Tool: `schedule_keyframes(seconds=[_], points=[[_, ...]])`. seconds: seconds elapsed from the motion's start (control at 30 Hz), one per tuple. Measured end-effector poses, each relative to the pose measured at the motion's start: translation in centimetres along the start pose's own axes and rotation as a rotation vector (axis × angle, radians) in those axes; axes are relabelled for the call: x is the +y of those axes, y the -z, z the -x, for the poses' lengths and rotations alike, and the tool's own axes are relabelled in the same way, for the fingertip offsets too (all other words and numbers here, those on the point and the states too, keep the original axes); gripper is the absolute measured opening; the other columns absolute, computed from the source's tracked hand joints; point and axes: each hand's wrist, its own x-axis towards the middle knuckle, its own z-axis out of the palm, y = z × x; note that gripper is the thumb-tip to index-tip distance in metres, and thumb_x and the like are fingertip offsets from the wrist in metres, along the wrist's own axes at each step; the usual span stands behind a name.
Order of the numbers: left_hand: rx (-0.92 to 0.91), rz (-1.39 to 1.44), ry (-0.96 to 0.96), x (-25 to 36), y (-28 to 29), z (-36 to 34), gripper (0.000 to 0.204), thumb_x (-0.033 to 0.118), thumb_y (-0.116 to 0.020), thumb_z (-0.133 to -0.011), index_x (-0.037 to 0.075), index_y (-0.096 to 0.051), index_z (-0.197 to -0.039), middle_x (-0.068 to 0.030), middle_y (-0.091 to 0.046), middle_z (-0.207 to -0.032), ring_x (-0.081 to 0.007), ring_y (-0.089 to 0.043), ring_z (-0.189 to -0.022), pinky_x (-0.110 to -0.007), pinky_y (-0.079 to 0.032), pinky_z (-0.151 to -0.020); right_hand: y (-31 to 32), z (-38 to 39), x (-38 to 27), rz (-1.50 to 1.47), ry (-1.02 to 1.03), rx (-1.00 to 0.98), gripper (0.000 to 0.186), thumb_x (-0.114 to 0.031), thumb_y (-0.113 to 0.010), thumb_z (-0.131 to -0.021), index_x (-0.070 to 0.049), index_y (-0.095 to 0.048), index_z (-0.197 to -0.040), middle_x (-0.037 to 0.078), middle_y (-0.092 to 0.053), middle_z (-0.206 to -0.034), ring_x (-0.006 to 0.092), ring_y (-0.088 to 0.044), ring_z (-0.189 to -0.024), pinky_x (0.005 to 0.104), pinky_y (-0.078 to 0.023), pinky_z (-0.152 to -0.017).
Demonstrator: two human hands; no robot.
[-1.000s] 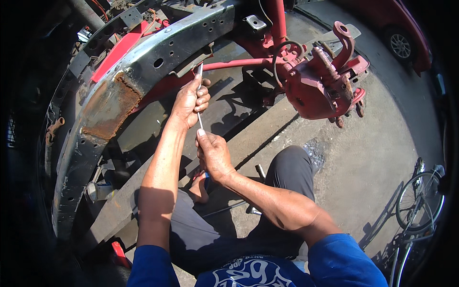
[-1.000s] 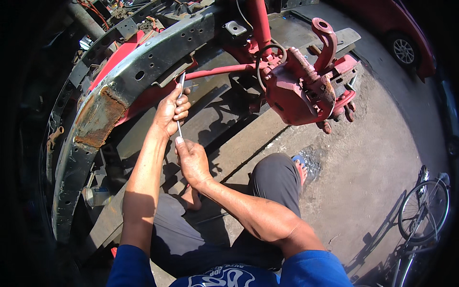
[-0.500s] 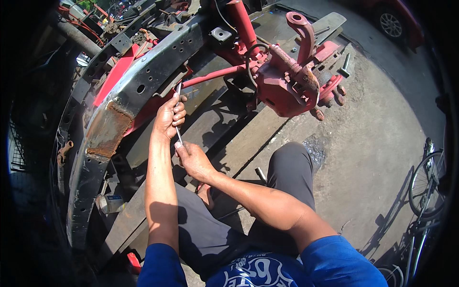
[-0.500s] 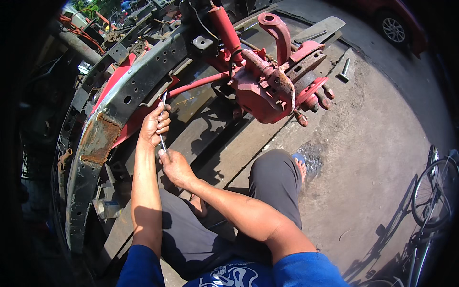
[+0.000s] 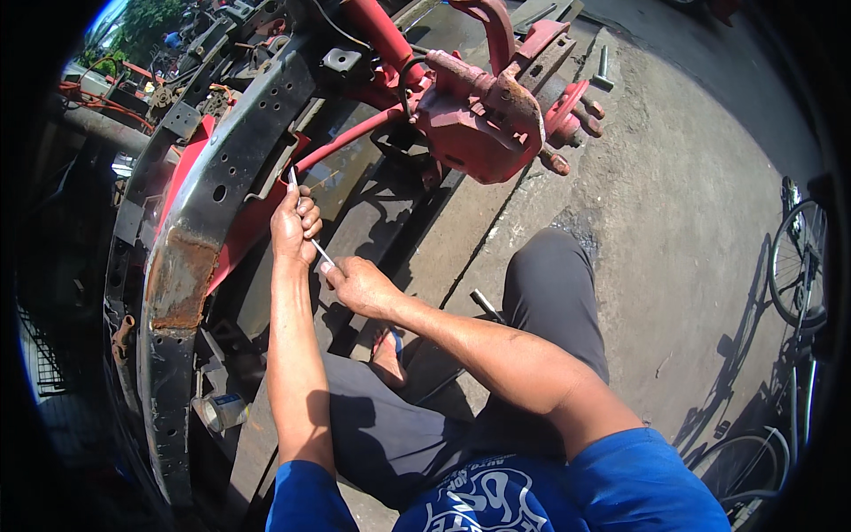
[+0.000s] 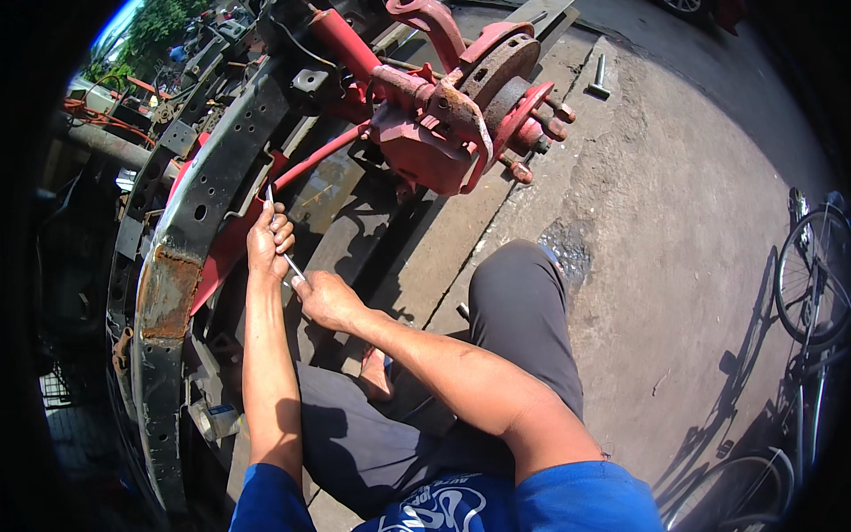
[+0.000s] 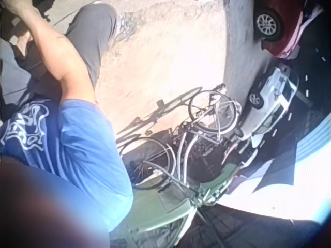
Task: The person sits on the floor in a workshop and uses a wrench to tighten bolts on a red vehicle frame. They adjust their position and continue working on the frame throughout the clip.
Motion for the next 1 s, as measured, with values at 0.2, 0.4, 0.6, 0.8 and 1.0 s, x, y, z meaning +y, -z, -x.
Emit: schedule_keyframes(seconds=[0.2, 0.4, 0.6, 0.8, 1.0], points=[[0.062, 0.114, -0.049, -2.1, -3.1, -0.1, 0.029, 0.031, -0.045, -0.107, 0.005, -0.053, -0.096, 0.0033, -0.04, -0.066, -0.0066, -0.036, -0.051, -0.022, -0.026, -0.041, 5.7, 0.8, -0.1, 0.122, 0.009, -0.069, 0.049, -0.038, -0.046, -0.102, 0.004, -0.067, -0.091, 0.022, -0.068, -0.085, 0.0362, -0.066, -0.084, 0.0461, -0.049, -0.082], [0.125, 0.181, -0.097, -2.7, -5.0, -0.8, 0.03, 0.03, -0.043, -0.107, 0.005, -0.052, -0.095, 0.0023, -0.04, -0.066, -0.0075, -0.035, -0.051, -0.024, -0.027, -0.041, 9.6, 0.8, -1.2, 0.202, -0.016, -0.146, 0.053, -0.042, -0.046, -0.102, 0.006, -0.067, -0.094, 0.023, -0.067, -0.082, 0.0336, -0.065, -0.081, 0.0445, -0.048, -0.081], [0.184, 0.227, -0.174, -3.6, -7.1, -1.2, 0.03, 0.03, -0.041, -0.108, 0.006, -0.052, -0.095, 0.0026, -0.04, -0.067, -0.0084, -0.036, -0.052, -0.024, -0.028, -0.044, 12.5, 0.2, -1.3, 0.288, -0.02, -0.176, 0.053, -0.044, -0.048, -0.101, 0.006, -0.067, -0.097, 0.022, -0.067, -0.083, 0.0315, -0.063, -0.078, 0.0454, -0.048, -0.079], [0.182, 0.218, -0.207, -3.7, -7.6, -1.4, 0.029, 0.03, -0.041, -0.108, 0.006, -0.052, -0.095, 0.0031, -0.04, -0.067, -0.0083, -0.036, -0.054, -0.024, -0.029, -0.046, 13.5, 0.2, -1.3, 0.258, 0.036, -0.154, 0.052, -0.046, -0.05, -0.1, 0.002, -0.068, -0.1, 0.014, -0.066, -0.08, 0.0256, -0.063, -0.077, 0.04, -0.049, -0.075], [0.082, 0.276, -0.139, -2.1, -6.0, -0.3, 0.03, 0.031, -0.044, -0.108, 0.005, -0.053, -0.095, 0.0031, -0.039, -0.066, -0.0066, -0.036, -0.053, -0.022, -0.027, -0.042, 12.7, 1.3, -2.0, -0.099, -0.03, -0.413, 0.044, -0.041, -0.049, -0.102, 0.0, -0.065, -0.097, 0.004, -0.057, -0.067, 0.0141, -0.05, -0.05, 0.0324, -0.04, -0.045]])
